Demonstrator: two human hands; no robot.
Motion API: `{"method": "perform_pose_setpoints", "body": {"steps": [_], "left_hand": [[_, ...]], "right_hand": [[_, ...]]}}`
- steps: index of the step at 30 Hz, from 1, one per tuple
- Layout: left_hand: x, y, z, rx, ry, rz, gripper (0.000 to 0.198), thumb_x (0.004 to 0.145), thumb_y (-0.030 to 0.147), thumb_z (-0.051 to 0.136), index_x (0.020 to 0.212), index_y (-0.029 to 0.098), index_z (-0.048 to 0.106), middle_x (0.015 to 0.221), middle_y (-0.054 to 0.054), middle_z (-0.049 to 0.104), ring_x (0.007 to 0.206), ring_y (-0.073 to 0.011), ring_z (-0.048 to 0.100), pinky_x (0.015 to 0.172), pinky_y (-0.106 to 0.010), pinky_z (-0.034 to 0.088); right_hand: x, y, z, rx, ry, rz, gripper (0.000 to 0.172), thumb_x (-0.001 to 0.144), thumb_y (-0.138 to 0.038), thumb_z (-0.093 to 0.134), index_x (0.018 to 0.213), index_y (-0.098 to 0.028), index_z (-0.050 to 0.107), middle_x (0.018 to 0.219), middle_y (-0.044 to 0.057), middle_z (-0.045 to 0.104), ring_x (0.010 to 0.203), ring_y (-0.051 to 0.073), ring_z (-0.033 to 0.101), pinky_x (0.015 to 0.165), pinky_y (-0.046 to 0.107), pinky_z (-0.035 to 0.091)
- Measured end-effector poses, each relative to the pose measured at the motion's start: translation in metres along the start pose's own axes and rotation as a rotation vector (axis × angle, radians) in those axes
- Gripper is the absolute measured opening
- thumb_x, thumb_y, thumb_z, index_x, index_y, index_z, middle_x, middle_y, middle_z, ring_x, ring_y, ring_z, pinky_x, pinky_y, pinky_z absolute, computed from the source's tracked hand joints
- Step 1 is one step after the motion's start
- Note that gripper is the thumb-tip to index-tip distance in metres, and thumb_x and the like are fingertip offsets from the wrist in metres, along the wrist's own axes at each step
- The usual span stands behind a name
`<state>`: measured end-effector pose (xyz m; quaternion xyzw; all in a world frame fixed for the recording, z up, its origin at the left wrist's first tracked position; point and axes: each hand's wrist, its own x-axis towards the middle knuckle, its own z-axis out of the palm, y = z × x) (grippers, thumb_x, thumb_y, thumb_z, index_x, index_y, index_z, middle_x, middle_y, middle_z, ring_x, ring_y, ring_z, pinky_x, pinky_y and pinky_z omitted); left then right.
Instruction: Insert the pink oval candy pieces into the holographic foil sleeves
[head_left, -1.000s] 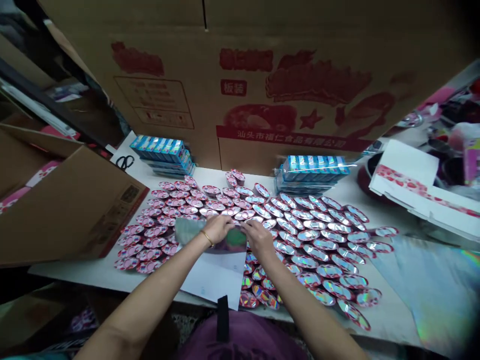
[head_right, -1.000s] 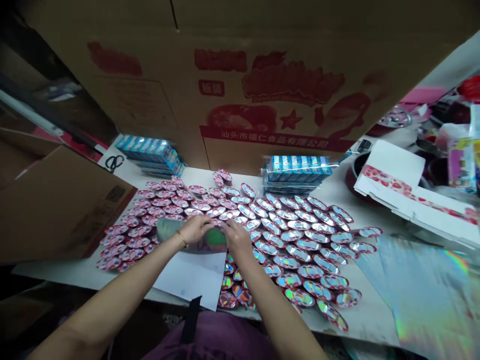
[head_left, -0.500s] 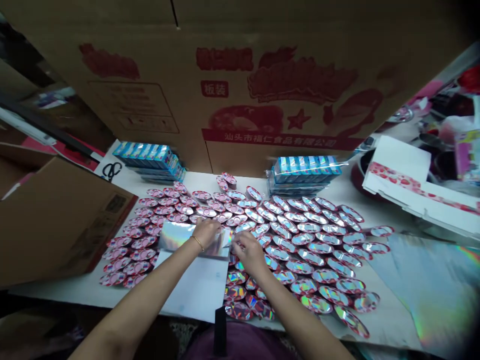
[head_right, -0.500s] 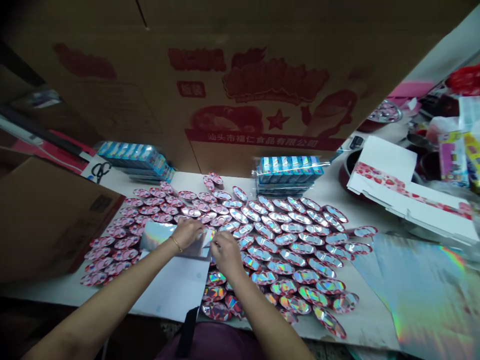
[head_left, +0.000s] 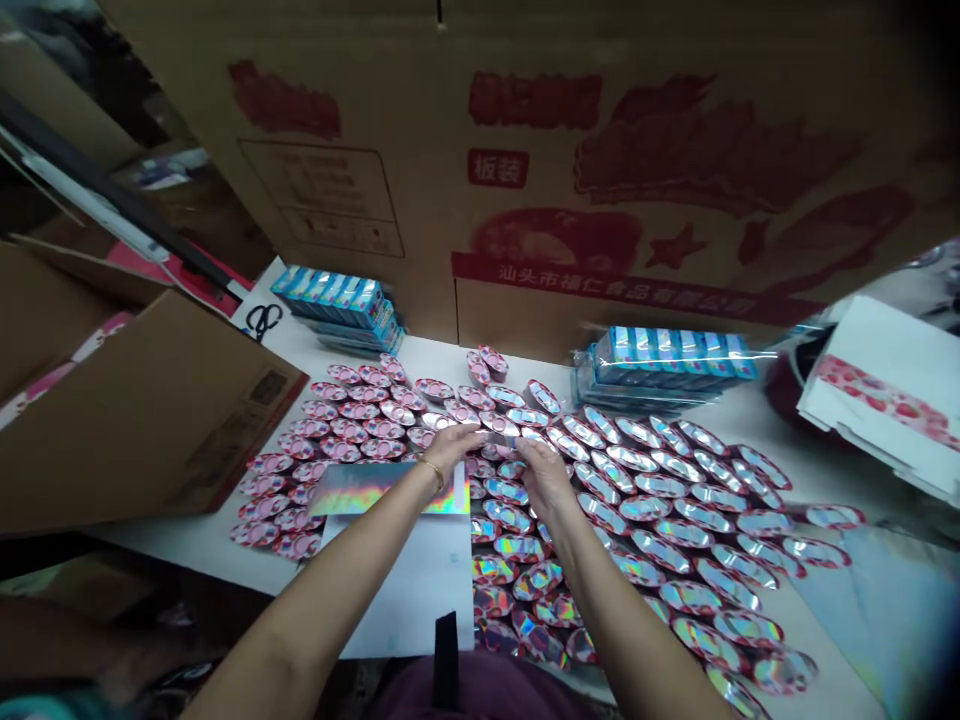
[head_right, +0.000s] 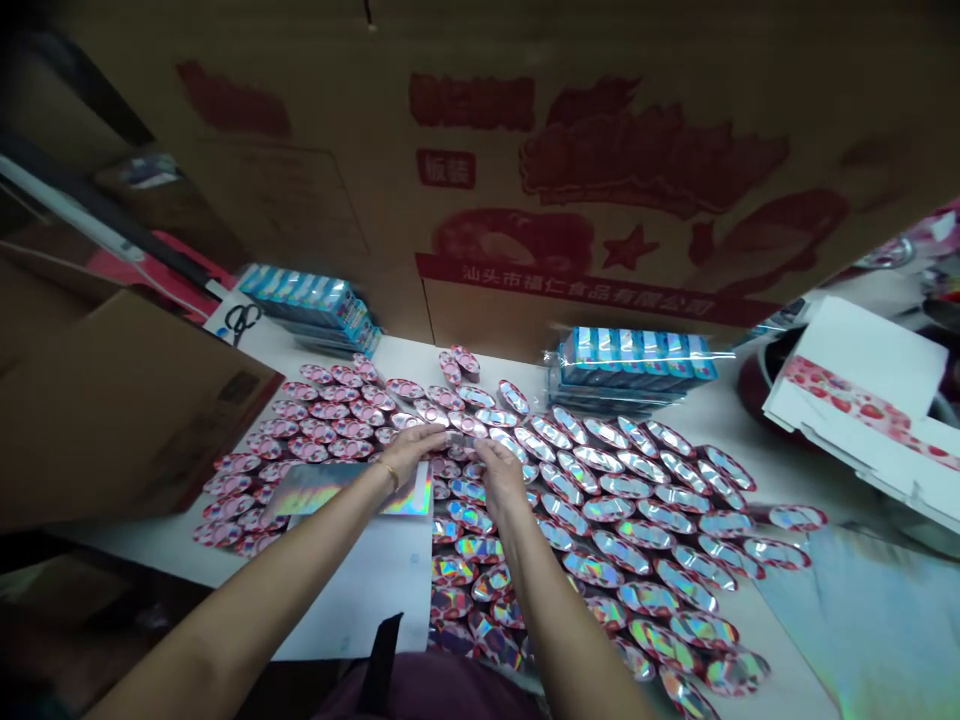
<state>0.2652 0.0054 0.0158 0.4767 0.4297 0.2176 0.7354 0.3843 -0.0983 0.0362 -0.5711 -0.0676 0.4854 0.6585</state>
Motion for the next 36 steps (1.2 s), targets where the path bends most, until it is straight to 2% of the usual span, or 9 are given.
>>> {"method": "perform_pose_setpoints", "body": {"steps": [6, 10, 14, 19, 26, 28, 30, 34, 36], "left_hand": [[0.031, -0.005, 0.005, -0.026, 0.129, 0.010, 0.035, 0.056, 0.016, 0.067, 0.090, 0.011, 0.061, 0.065, 0.000, 0.060, 0.054, -0.0082, 0.053, 0.056, -0.021, 0.042], [0.055, -0.008, 0.013, 0.292, 0.284, 0.075, 0.035, 0.062, 0.013, 0.060, 0.098, 0.011, 0.058, 0.059, 0.003, 0.054, 0.056, -0.0092, 0.051, 0.060, -0.023, 0.043], [0.064, -0.006, 0.022, 0.680, 0.321, 0.189, 0.038, 0.070, 0.015, 0.053, 0.108, 0.015, 0.054, 0.066, 0.001, 0.058, 0.065, -0.0115, 0.053, 0.070, -0.026, 0.042], [0.058, -0.001, 0.026, 0.961, 0.312, 0.255, 0.039, 0.073, 0.015, 0.049, 0.113, 0.018, 0.051, 0.078, -0.003, 0.062, 0.078, -0.0160, 0.054, 0.076, -0.028, 0.039], [0.061, 0.008, 0.034, 1.051, 0.332, 0.281, 0.043, 0.071, 0.013, 0.052, 0.113, 0.018, 0.047, 0.108, -0.010, 0.053, 0.092, -0.0191, 0.052, 0.080, -0.030, 0.039], [0.057, 0.023, 0.019, 1.076, 0.329, 0.319, 0.034, 0.073, 0.015, 0.050, 0.107, 0.017, 0.052, 0.108, -0.010, 0.052, 0.093, -0.0186, 0.052, 0.081, -0.028, 0.039], [0.044, 0.040, -0.012, 1.136, 0.247, 0.328, 0.021, 0.078, 0.023, 0.047, 0.094, 0.018, 0.059, 0.095, -0.008, 0.058, 0.090, -0.0188, 0.054, 0.080, -0.029, 0.038], [0.002, 0.061, -0.091, 1.293, -0.008, 0.238, 0.030, 0.070, 0.045, 0.057, 0.090, 0.024, 0.064, 0.095, -0.004, 0.062, 0.094, -0.0223, 0.052, 0.082, -0.031, 0.035], [-0.014, 0.055, -0.115, 1.345, -0.073, 0.196, 0.035, 0.066, 0.047, 0.060, 0.094, 0.026, 0.063, 0.100, -0.003, 0.061, 0.099, -0.0230, 0.049, 0.084, -0.032, 0.033]], "right_hand": [[0.018, 0.019, 0.005, -0.152, 0.272, -0.146, 0.033, 0.058, -0.042, 0.066, 0.078, -0.016, 0.063, 0.074, 0.004, 0.063, 0.068, 0.016, 0.055, 0.061, 0.027, 0.041], [0.036, 0.033, 0.006, -0.473, 0.458, -0.373, 0.026, 0.068, -0.043, 0.055, 0.073, -0.019, 0.063, 0.077, 0.005, 0.061, 0.077, 0.018, 0.051, 0.075, 0.032, 0.040], [0.047, 0.041, 0.005, -0.768, 0.620, -0.547, 0.024, 0.072, -0.041, 0.050, 0.066, -0.021, 0.062, 0.080, 0.008, 0.058, 0.086, 0.023, 0.046, 0.080, 0.038, 0.033], [0.051, 0.045, 0.007, -0.966, 0.650, -0.543, 0.021, 0.074, -0.035, 0.048, 0.067, -0.020, 0.061, 0.085, 0.011, 0.056, 0.091, 0.028, 0.043, 0.077, 0.042, 0.029], [0.054, 0.035, 0.006, -1.053, 0.605, -0.485, 0.018, 0.075, -0.032, 0.046, 0.071, -0.019, 0.057, 0.083, 0.012, 0.052, 0.091, 0.029, 0.041, 0.072, 0.041, 0.029], [0.052, 0.030, 0.000, -1.095, 0.577, -0.541, 0.015, 0.075, -0.030, 0.047, 0.071, -0.019, 0.057, 0.081, 0.010, 0.054, 0.086, 0.026, 0.043, 0.072, 0.039, 0.030], [0.048, 0.024, -0.003, -1.128, 0.451, -0.635, 0.016, 0.077, -0.027, 0.045, 0.078, -0.019, 0.059, 0.083, 0.008, 0.055, 0.085, 0.024, 0.046, 0.074, 0.037, 0.032], [0.037, 0.016, 0.014, -1.088, -0.038, -0.823, 0.023, 0.082, -0.028, 0.044, 0.098, -0.021, 0.059, 0.091, 0.006, 0.057, 0.088, 0.019, 0.050, 0.078, 0.032, 0.037], [0.033, 0.017, 0.031, -1.142, -0.245, -0.848, 0.023, 0.081, -0.030, 0.049, 0.100, -0.023, 0.060, 0.094, 0.005, 0.058, 0.090, 0.018, 0.050, 0.079, 0.030, 0.037]]}}
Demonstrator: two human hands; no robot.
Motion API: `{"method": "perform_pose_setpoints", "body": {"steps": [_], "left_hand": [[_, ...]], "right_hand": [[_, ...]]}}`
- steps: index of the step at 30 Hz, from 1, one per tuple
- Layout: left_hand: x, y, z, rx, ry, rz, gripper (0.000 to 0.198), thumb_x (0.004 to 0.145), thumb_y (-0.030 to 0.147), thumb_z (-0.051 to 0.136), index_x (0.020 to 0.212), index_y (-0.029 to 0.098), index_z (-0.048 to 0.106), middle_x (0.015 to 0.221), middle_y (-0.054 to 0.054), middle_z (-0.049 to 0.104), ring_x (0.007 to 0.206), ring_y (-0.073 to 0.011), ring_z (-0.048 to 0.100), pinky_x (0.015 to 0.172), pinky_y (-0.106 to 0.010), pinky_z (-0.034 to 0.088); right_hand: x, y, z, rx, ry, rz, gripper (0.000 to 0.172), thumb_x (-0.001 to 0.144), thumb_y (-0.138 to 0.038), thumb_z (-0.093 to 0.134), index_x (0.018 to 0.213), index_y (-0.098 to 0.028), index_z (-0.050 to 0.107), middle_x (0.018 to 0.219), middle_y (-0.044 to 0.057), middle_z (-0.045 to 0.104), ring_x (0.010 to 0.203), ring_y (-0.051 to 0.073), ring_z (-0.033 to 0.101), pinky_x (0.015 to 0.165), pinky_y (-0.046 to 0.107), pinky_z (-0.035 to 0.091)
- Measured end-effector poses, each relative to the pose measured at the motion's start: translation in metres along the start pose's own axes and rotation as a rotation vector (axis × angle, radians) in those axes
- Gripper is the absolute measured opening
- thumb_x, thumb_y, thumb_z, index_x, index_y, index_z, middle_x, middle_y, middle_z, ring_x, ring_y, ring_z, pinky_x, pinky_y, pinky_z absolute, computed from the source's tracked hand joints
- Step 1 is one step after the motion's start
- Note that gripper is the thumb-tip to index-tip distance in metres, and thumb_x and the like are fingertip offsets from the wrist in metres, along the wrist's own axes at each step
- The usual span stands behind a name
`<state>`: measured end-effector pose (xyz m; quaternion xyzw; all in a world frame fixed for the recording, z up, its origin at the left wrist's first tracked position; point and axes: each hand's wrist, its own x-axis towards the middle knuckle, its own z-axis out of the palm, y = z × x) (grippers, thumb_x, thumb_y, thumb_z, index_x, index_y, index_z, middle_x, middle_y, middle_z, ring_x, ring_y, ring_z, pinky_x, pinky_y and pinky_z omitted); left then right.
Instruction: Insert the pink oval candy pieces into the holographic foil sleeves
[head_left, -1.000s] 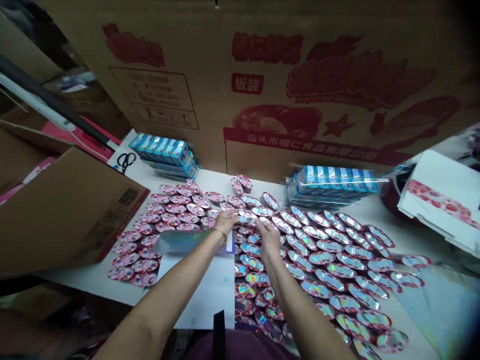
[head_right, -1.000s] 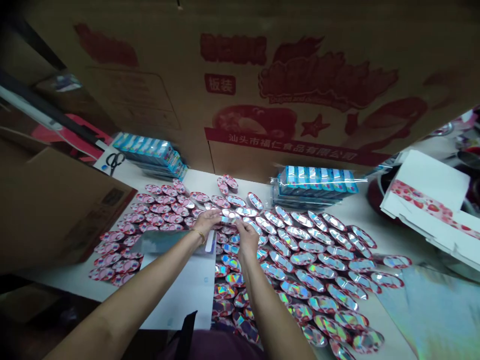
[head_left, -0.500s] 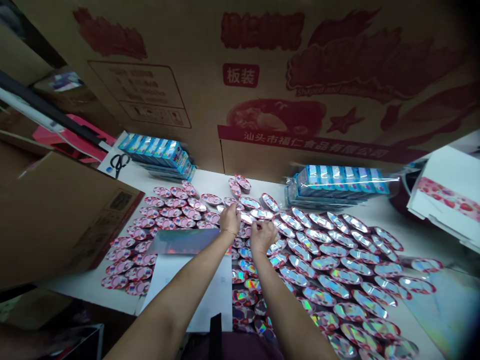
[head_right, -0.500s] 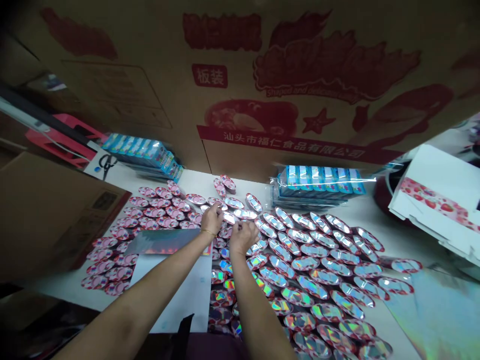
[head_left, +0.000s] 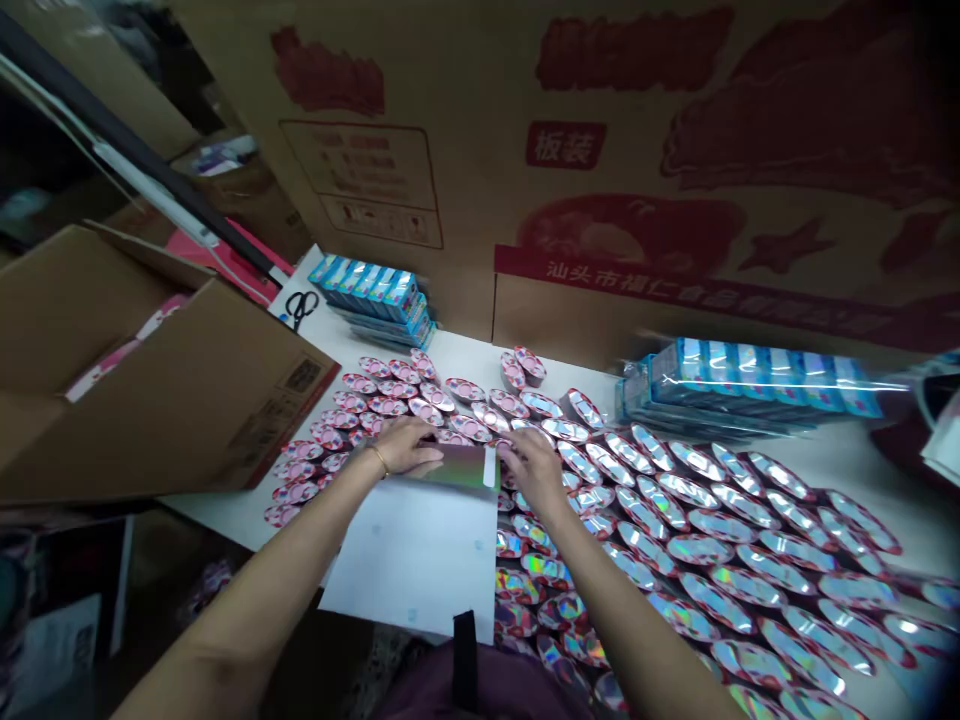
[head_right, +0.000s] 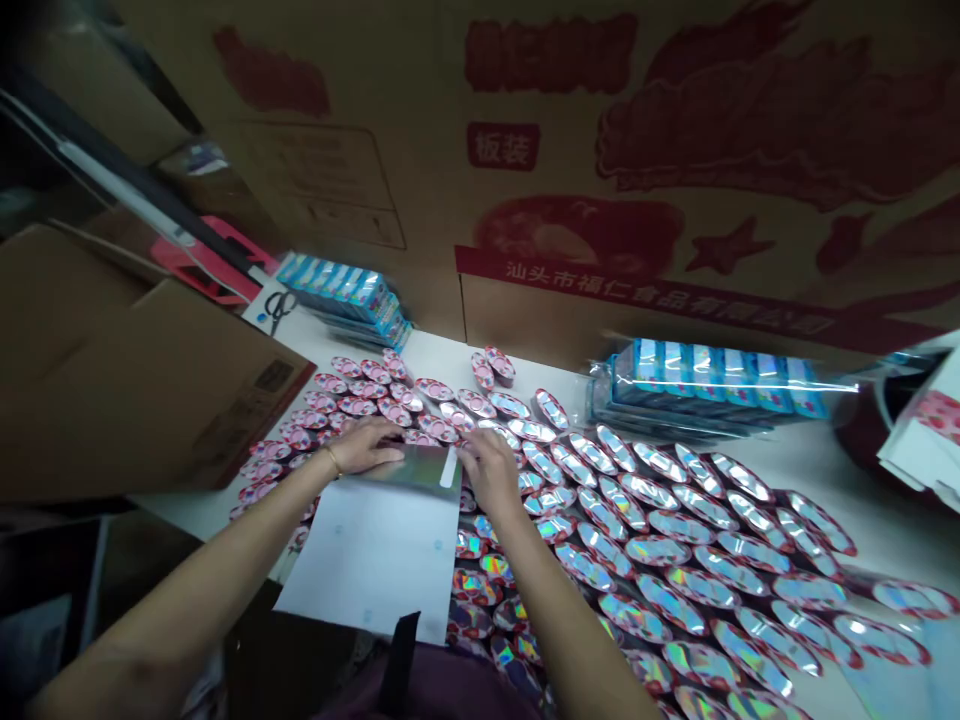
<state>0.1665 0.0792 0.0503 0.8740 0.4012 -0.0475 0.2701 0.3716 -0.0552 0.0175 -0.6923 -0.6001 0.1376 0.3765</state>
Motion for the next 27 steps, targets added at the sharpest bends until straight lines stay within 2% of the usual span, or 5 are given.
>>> {"method": "perform_pose_setpoints", "body": {"steps": [6, 11, 15, 22, 27], "left_hand": [[-0.006, 0.005, 0.039, 0.026, 0.093, -0.083, 0.023, 0.070, 0.041, 0.059, 0.076, 0.019, 0.062, 0.092, -0.004, 0.061, 0.094, -0.0215, 0.049, 0.078, -0.032, 0.030], [-0.012, 0.017, 0.043, -0.034, 0.108, -0.124, 0.025, 0.075, 0.041, 0.052, 0.071, 0.018, 0.059, 0.075, -0.002, 0.061, 0.082, -0.0177, 0.051, 0.073, -0.030, 0.029], [-0.020, 0.015, 0.045, 0.010, 0.156, -0.144, 0.026, 0.076, 0.042, 0.051, 0.070, 0.018, 0.058, 0.076, -0.001, 0.061, 0.084, -0.0182, 0.051, 0.074, -0.032, 0.028], [-0.022, 0.001, 0.046, 0.150, 0.261, -0.089, 0.015, 0.074, 0.030, 0.055, 0.080, 0.018, 0.061, 0.100, -0.008, 0.059, 0.101, -0.0247, 0.046, 0.086, -0.040, 0.028], [-0.009, 0.047, 0.046, -0.499, 0.182, 0.034, 0.036, 0.082, 0.038, 0.040, 0.107, 0.018, 0.057, 0.108, -0.008, 0.059, 0.099, -0.0193, 0.051, 0.087, -0.033, 0.036]], "right_hand": [[0.001, -0.006, 0.032, -0.338, -0.281, -0.160, 0.019, 0.080, -0.032, 0.053, 0.095, -0.026, 0.063, 0.090, 0.005, 0.060, 0.085, 0.020, 0.049, 0.075, 0.032, 0.035], [-0.021, 0.011, 0.043, -0.429, -0.200, -0.324, 0.029, 0.085, -0.020, 0.042, 0.111, -0.020, 0.054, 0.109, 0.009, 0.056, 0.095, 0.021, 0.046, 0.077, 0.032, 0.036], [-0.029, -0.006, 0.036, -0.382, -0.104, -0.349, 0.019, 0.084, -0.017, 0.044, 0.096, -0.018, 0.059, 0.111, 0.008, 0.055, 0.101, 0.021, 0.043, 0.083, 0.034, 0.035], [-0.038, -0.049, -0.046, 0.073, -0.110, -0.047, 0.012, 0.082, -0.023, 0.045, 0.079, -0.019, 0.056, 0.086, 0.004, 0.059, 0.083, 0.015, 0.051, 0.075, 0.027, 0.038], [-0.031, -0.024, -0.072, 0.344, -0.184, 0.342, 0.019, 0.077, -0.033, 0.047, 0.067, -0.018, 0.054, 0.062, -0.002, 0.053, 0.060, 0.011, 0.048, 0.059, 0.023, 0.036]]}}
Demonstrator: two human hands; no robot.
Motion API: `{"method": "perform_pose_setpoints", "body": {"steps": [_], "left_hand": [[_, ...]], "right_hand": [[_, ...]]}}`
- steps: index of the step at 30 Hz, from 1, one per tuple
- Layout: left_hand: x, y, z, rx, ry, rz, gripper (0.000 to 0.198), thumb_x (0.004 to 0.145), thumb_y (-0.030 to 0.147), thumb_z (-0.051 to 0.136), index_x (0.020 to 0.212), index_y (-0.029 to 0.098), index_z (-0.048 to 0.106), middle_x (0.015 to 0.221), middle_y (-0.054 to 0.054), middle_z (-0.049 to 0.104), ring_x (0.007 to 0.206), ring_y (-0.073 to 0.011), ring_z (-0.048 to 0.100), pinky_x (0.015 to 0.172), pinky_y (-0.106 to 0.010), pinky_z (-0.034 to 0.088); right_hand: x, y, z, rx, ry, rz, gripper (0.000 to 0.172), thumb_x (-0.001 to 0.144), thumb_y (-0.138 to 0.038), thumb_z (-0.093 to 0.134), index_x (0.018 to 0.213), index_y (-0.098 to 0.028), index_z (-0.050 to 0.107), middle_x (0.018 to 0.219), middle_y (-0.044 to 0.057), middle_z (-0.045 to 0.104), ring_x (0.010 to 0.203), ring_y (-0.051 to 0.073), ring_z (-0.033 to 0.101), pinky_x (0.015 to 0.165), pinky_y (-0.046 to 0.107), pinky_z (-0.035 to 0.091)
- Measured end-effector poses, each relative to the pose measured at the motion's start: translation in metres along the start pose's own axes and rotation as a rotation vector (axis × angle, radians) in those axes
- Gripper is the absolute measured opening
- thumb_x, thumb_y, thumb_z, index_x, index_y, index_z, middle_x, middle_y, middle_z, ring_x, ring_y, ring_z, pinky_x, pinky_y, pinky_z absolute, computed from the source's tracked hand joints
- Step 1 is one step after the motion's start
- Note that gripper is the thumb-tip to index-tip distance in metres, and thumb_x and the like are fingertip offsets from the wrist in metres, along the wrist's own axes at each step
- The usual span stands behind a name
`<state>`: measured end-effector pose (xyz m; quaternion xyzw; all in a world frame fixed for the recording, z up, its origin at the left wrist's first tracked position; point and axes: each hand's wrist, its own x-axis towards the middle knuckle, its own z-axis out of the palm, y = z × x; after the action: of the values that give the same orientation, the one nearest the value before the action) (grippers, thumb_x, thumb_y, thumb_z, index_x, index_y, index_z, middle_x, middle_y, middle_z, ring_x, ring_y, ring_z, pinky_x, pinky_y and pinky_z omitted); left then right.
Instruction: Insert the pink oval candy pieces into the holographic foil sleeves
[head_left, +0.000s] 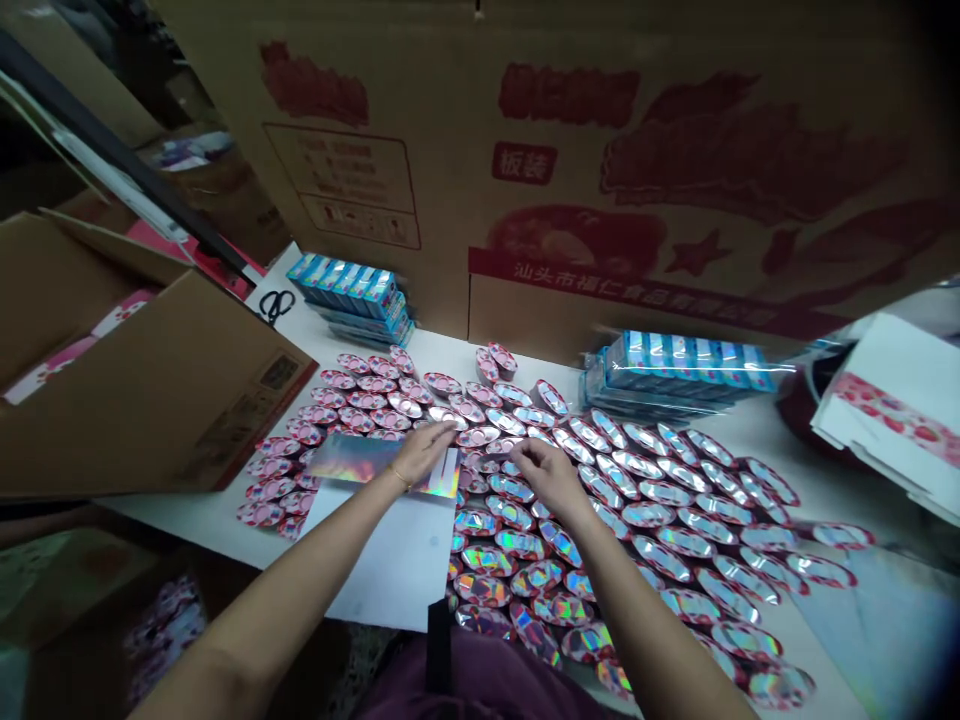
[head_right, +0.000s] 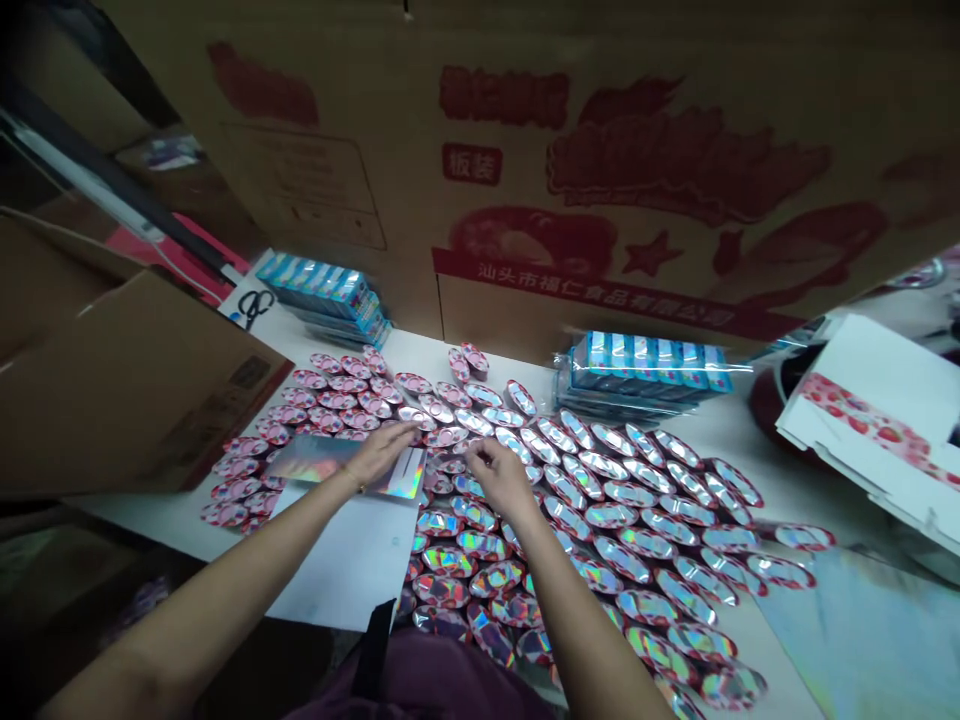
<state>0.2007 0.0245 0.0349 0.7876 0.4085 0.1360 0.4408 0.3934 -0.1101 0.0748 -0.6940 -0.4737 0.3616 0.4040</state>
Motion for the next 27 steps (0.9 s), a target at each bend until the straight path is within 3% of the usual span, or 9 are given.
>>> {"method": "perform_pose_setpoints", "body": {"steps": [2, 4, 7, 10, 13, 17, 21, 27], "left_hand": [[0.006, 0.019, 0.016, -0.313, -0.115, -0.125, 0.044, 0.081, 0.047, 0.037, 0.101, 0.014, 0.060, 0.092, -0.007, 0.065, 0.082, -0.0166, 0.057, 0.075, -0.029, 0.042], [0.009, 0.032, 0.031, -0.513, -0.151, -0.257, 0.046, 0.074, 0.050, 0.049, 0.096, 0.011, 0.061, 0.079, -0.005, 0.065, 0.067, -0.0135, 0.057, 0.065, -0.026, 0.043], [0.011, 0.036, 0.049, -0.669, -0.109, -0.334, 0.043, 0.063, 0.039, 0.065, 0.094, 0.010, 0.060, 0.073, -0.003, 0.064, 0.059, -0.0094, 0.054, 0.061, -0.022, 0.043], [0.013, 0.026, 0.066, -0.675, -0.030, -0.348, 0.029, 0.063, 0.026, 0.064, 0.088, 0.010, 0.061, 0.061, 0.001, 0.058, 0.052, -0.0069, 0.050, 0.056, -0.020, 0.041], [0.020, 0.017, 0.083, -0.494, 0.084, -0.318, 0.020, 0.065, 0.017, 0.058, 0.084, 0.012, 0.060, 0.054, 0.005, 0.053, 0.051, -0.0073, 0.048, 0.054, -0.019, 0.039], [0.027, 0.021, 0.097, -0.076, 0.189, -0.228, 0.022, 0.069, 0.016, 0.055, 0.091, 0.015, 0.059, 0.065, 0.001, 0.058, 0.064, -0.0106, 0.054, 0.064, -0.022, 0.041], [0.027, 0.033, 0.098, 0.235, 0.148, -0.161, 0.031, 0.075, 0.017, 0.049, 0.106, 0.016, 0.053, 0.075, -0.003, 0.062, 0.075, -0.0142, 0.057, 0.071, -0.024, 0.041], [0.030, 0.040, 0.099, 0.493, 0.079, -0.142, 0.032, 0.079, 0.016, 0.042, 0.110, 0.014, 0.049, 0.093, -0.009, 0.063, 0.088, -0.0179, 0.058, 0.076, -0.026, 0.041]], "right_hand": [[0.008, 0.012, -0.002, 0.093, -0.006, 0.091, 0.022, 0.074, -0.037, 0.049, 0.067, -0.017, 0.055, 0.059, -0.003, 0.052, 0.057, 0.011, 0.046, 0.056, 0.022, 0.035], [0.015, 0.024, 0.001, 0.182, 0.010, 0.149, 0.024, 0.071, -0.040, 0.052, 0.066, -0.016, 0.055, 0.058, -0.003, 0.052, 0.055, 0.010, 0.046, 0.056, 0.022, 0.035], [0.020, 0.041, 0.004, 0.236, 0.049, 0.213, 0.025, 0.065, -0.041, 0.057, 0.063, -0.016, 0.054, 0.053, -0.004, 0.049, 0.050, 0.009, 0.043, 0.052, 0.022, 0.034], [0.024, 0.058, 0.005, 0.189, 0.071, 0.235, 0.026, 0.061, -0.042, 0.058, 0.060, -0.016, 0.053, 0.049, -0.005, 0.046, 0.047, 0.009, 0.040, 0.048, 0.021, 0.031], [0.030, 0.071, 0.002, 0.054, 0.105, 0.233, 0.026, 0.063, -0.043, 0.057, 0.061, -0.017, 0.055, 0.052, -0.004, 0.050, 0.049, 0.010, 0.044, 0.050, 0.022, 0.032], [0.038, 0.076, 0.000, -0.247, 0.192, 0.200, 0.022, 0.069, -0.039, 0.053, 0.064, -0.018, 0.059, 0.063, 0.000, 0.059, 0.060, 0.012, 0.051, 0.057, 0.022, 0.033], [0.042, 0.073, 0.001, -0.487, 0.212, 0.218, 0.019, 0.073, -0.034, 0.052, 0.064, -0.019, 0.060, 0.070, 0.002, 0.061, 0.064, 0.013, 0.053, 0.058, 0.022, 0.031], [0.045, 0.075, 0.007, -0.640, 0.182, 0.232, 0.015, 0.076, -0.031, 0.051, 0.072, -0.020, 0.060, 0.081, 0.003, 0.061, 0.075, 0.014, 0.054, 0.063, 0.022, 0.032]]}}
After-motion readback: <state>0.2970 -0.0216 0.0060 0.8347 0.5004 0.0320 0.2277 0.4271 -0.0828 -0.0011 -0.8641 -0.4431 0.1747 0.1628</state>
